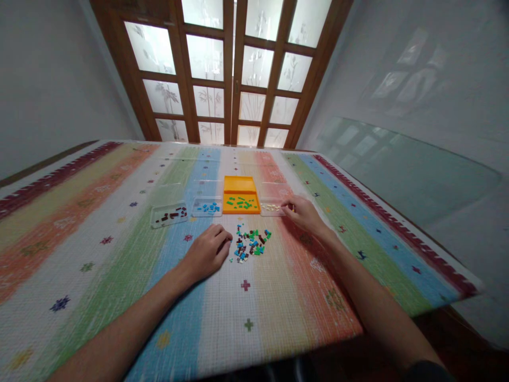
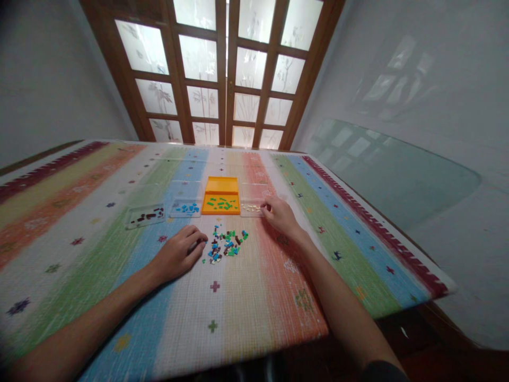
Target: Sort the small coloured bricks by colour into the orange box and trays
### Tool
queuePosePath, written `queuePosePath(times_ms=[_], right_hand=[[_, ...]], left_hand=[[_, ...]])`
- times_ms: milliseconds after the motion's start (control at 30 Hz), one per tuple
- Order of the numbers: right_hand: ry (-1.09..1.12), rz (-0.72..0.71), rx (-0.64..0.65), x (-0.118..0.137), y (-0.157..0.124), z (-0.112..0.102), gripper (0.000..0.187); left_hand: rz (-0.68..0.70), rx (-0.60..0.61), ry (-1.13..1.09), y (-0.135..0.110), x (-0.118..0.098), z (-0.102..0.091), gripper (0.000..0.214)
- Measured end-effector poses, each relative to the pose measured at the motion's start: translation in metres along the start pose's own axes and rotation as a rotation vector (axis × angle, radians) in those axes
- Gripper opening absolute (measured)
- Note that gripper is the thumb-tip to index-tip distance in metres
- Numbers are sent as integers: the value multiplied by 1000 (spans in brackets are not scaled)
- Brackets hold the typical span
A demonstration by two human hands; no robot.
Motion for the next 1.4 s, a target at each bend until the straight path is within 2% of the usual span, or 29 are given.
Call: queuePosePath(times_ms=[367,567,800,1000,1100,1167,1267,1400], right_hand=[[-160,29,115,-3,4,6,25],[-152,29,65,-2,5,-2,29],[-152,24,55,-4,4,3,20],[-70,14,-20,-2,5,-1,14],[34,-15,-63,10,5,-8,14],[124,-63,-41,25,3,-10,15],[240,-168,75,56,-1,-6,15],[264,-271,241,95,-6,3,10]], left_hand=[[2,-1,-5,1,-2,-1,17],[-1,17,11,0,-1,-1,19],[-5,16,12,1,-1,0,19],[-9,25,19,1,-1,0,19],[-5,22,14,1,-1,0,19],[-5,20,9,1,-2,-1,19],[-10,25,14,2,-2,-1,19],[-8,27,22,1,-2,0,19]])
Point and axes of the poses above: each hand's wrist, its own y-axis towards the middle knuckle, its own z-axis out of the palm, x = y × z, the point moved 1 cm from there along y, towards the middle knuckle, and after that the axes turned 10 degrees about -y, right-handed, at the moved point
